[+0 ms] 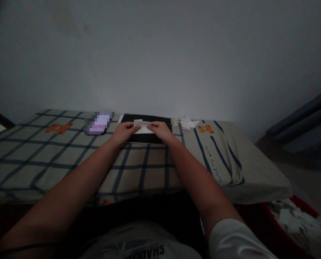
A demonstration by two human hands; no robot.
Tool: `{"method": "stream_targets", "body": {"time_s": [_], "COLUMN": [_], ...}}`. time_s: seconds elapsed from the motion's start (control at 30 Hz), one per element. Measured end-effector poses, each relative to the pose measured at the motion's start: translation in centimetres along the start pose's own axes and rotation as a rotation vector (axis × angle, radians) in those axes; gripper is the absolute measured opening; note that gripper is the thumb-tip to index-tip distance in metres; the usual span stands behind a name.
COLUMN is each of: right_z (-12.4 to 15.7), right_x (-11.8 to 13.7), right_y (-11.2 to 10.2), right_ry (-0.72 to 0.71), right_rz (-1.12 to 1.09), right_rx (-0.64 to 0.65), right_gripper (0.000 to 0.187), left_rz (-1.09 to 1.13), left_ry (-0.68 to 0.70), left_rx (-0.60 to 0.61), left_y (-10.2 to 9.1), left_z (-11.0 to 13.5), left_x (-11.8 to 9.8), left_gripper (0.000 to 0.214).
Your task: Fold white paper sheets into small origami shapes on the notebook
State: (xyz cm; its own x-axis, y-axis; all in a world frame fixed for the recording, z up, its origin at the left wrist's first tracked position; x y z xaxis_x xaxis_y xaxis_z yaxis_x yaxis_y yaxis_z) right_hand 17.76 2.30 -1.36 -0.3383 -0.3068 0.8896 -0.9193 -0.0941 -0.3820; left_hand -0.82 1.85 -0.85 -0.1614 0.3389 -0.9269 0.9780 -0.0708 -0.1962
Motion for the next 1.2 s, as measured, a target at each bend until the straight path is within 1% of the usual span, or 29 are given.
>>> {"method": "stream_targets", "body": {"time_s": [0.07,0.13,0.23,0.37,0.43,0.53,0.6,0.7,0.83,0.9,0.97,1.03,1.1,1.2], "right_z": [0.0,-0.1,-0.2,-0.3,-0.3,-0.3,-0.3,-0.4,-0.8,-0.9,-1.1,-1.4,-1.5,-1.6], "right_x": [-0.2,-0.4,-0.8,-1.1,-1.1,-1.0,-0.9,-1.0,-1.5,-1.6,-1.7,-1.8,-2.1,-2.4], "right_y": [-0.1,-0.2,-0.5,-0.8,-0.9,-1.1,-1.3,-1.5,-1.7,-1.8,-1.7,-1.6,-1.7,-2.1], "right_ry": [0.037,0.076,0.089,0.031,0.043,0.091,0.104,0.105,0.134,0.138,0.144,0.155,0.161,0.127], "right_rz": [-0.062,-0.114,-0.148,-0.145,-0.129,-0.079,-0.044,0.011,0.075,0.088,0.091,0.081,0.076,0.117], "right_rx": [-0.027,-0.049,-0.037,-0.012,-0.023,-0.042,-0.052,-0.058,-0.072,-0.079,-0.052,0.002,0.058,0.117], "right_gripper": [0.022,0.023,0.019,0.017,0.016,0.015,0.016,0.017,0.016,0.015,0.015,0.014,0.015,0.021], "left_rz": [0.008,0.066,0.143,0.231,0.178,-0.032,-0.067,0.016,0.148,0.219,0.263,0.268,0.246,0.195], "left_ry": [-0.008,-0.014,-0.071,-0.163,-0.173,-0.125,-0.111,-0.157,-0.283,-0.35,-0.396,-0.41,-0.402,-0.376], "left_rx": [-0.022,0.003,0.014,0.046,0.07,0.09,0.114,0.179,0.357,0.413,0.426,0.422,0.412,0.414], "left_y": [-0.2,-0.3,-0.2,0.0,-0.1,-0.5,-0.6,-0.6,-0.7,-0.9,-1.2,-1.4,-1.5,-1.6], "left_z": [-0.1,-0.2,-0.2,-0.2,-0.2,-0.5,-0.9,-1.7,-2.6,-2.8,-3.1,-3.3,-3.6,-3.9], "left_x": [0.3,0.5,0.9,1.0,0.8,0.3,0.2,0.6,1.4,1.7,1.8,2.0,2.2,2.6], "left_gripper": [0.035,0.036,0.036,0.038,0.038,0.036,0.034,0.031,0.025,0.024,0.025,0.024,0.021,0.018]}}
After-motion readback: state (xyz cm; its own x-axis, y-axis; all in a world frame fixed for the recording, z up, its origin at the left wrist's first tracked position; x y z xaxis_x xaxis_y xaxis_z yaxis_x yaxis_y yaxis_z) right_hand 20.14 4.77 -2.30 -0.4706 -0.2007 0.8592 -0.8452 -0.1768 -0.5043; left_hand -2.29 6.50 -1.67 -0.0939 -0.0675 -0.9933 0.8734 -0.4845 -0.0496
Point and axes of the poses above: each hand's wrist, its own z-axis away from the middle knuckle, its own y-axis out of the palm, x = y × z, the point moved 3 cm from there along -z, towards the middle knuckle, and after that the axes turned 6 degrees about z, right-handed, at the moved point
